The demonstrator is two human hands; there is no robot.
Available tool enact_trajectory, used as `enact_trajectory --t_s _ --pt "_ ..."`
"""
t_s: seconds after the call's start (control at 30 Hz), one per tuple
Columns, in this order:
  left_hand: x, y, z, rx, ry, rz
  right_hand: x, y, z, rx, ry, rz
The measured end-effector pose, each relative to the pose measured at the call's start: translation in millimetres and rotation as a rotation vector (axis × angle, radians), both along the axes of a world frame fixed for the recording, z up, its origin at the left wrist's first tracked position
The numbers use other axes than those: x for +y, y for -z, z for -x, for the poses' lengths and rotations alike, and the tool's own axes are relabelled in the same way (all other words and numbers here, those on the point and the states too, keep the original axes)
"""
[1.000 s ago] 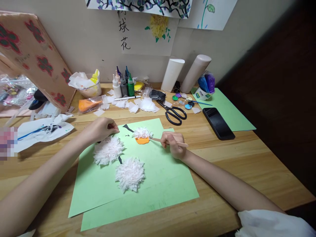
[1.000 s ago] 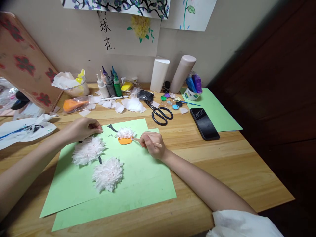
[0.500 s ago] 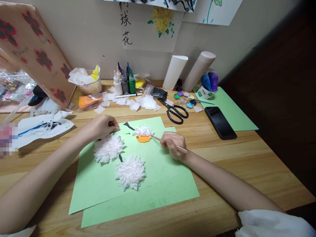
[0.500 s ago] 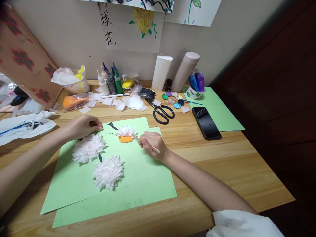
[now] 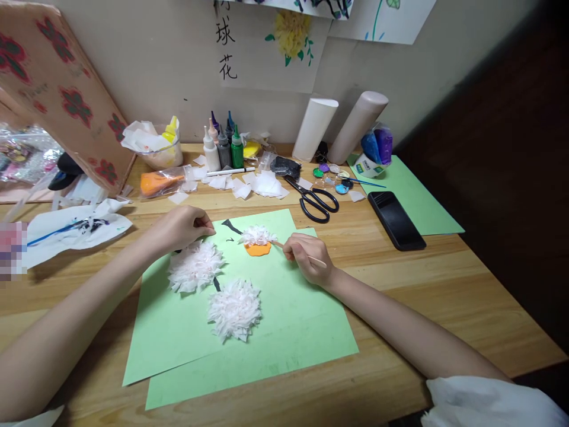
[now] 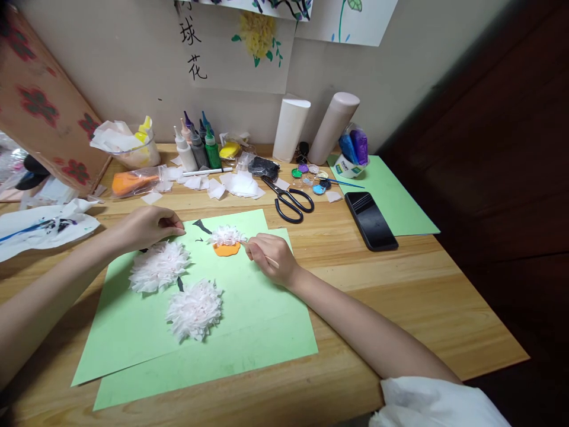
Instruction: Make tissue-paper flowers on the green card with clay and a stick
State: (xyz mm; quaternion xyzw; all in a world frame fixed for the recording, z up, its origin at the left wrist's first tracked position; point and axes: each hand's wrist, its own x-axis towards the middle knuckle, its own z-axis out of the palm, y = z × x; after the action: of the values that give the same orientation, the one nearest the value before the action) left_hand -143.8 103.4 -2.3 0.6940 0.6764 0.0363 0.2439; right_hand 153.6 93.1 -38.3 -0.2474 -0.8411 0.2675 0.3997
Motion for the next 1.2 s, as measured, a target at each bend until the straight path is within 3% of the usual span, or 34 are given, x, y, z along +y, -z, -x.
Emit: enact_trajectory --t_s 0.3,0.63,0.87,0.97,1.07,1.2 --pt "-1.1 -3.3 -2.4 0.002 -0.009 -0.007 5.7 -2.6 1.6 0.028 -0.059 0.108" --pt "-2.2 -7.7 -5.3 0.015 0.003 0.013 3.2 0.0 0.0 0.090 0.012 0.156" --pt "-1.4 -3.8 -2.9 0.008 0.002 0.008 7.9 -0.6 0.4 0.028 0.029 0.414" --pt "-1.4 -3.9 -3.3 -0.015 0.004 0.002 6.4 -0.5 -0.3 0.045 0.029 0.407" --pt "-3.0 -5.4 -4.2 -0.023 0.005 -0.004 5.3 0.1 -2.1 0.133 0.080 0.413" --pt "-7.3 -6.9 -5.8 -0.043 0.026 -0.033 11.0 0.3 -2.5 0.327 0.175 0.616"
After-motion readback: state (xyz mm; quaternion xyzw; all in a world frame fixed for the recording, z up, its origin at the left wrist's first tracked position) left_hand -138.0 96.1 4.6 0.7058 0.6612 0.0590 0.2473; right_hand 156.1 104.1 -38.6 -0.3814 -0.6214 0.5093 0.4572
